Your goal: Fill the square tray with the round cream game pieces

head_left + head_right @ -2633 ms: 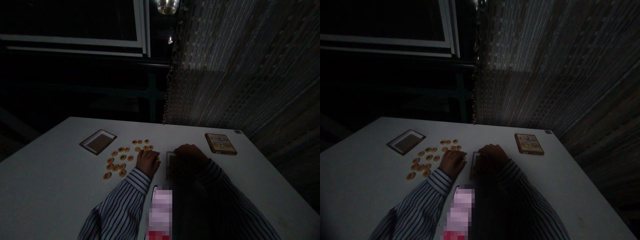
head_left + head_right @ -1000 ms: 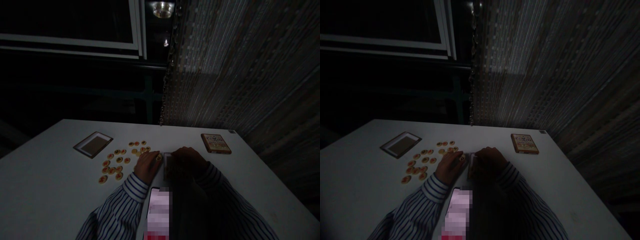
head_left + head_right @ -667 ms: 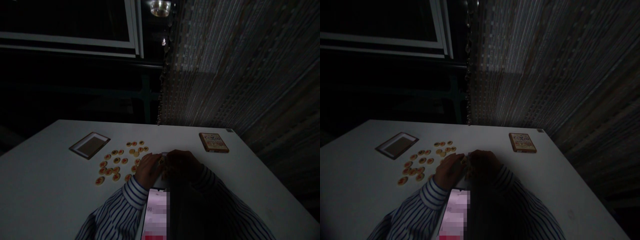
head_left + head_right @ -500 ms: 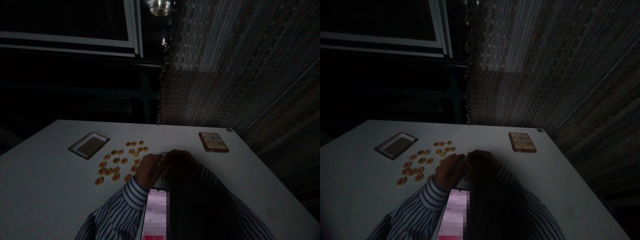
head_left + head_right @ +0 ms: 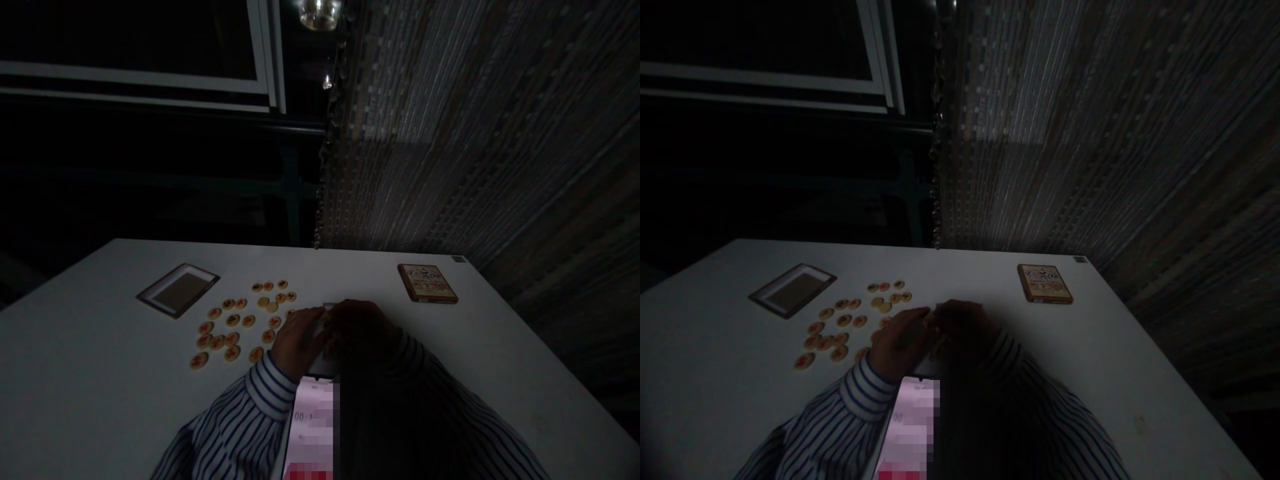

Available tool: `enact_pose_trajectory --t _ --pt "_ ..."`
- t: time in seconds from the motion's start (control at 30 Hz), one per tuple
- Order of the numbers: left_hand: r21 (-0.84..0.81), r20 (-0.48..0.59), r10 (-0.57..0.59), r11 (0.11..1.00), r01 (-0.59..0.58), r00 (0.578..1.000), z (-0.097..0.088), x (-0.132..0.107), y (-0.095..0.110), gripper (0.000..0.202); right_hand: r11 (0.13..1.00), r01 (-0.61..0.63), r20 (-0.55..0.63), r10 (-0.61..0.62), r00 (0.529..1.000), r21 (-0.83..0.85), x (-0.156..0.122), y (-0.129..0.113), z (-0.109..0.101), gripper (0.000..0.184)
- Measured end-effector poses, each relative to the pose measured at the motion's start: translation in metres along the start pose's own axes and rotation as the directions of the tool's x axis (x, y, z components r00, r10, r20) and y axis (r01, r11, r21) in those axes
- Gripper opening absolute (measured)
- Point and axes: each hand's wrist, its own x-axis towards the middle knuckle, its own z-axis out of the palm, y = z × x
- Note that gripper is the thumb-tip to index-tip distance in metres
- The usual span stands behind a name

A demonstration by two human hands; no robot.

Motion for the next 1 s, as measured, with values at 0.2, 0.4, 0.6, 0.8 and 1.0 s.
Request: enact_pose_trajectory --t 0.2,0.4,0.6,0.8,1.0 --pt "-0.218 0.048 -0.235 0.946 0.240 0.971 0.000 0.000 0.003 0.025 0.999 0.011 0.032 -0.013 0.999 0.050 0.001 0.000 -0.006 0.021" --pt "-0.397 0.111 -0.463 0.791 0.466 0.880 0.002 0.003 0.005 0.021 0.999 0.028 0.006 -0.028 1.000 0.032 0.002 0.001 -0.005 0.021" --pt "-0.489 0.225 -0.610 0.604 0.629 0.760 -0.003 0.011 0.014 0.020 0.998 0.003 0.007 -0.003 1.000 0.056 0.001 0.003 -0.003 0.019" --pt "-0.551 0.266 -0.661 0.493 0.673 0.702 -0.005 0.014 0.018 0.018 0.989 0.011 0.017 -0.013 1.000 0.149 0.001 0.008 -0.001 0.021" --pt "-0.569 0.261 -0.672 0.473 0.673 0.693 -0.003 0.013 0.016 0.016 0.972 0.008 0.019 -0.012 1.000 0.235 0.000 0.008 0.001 0.021"
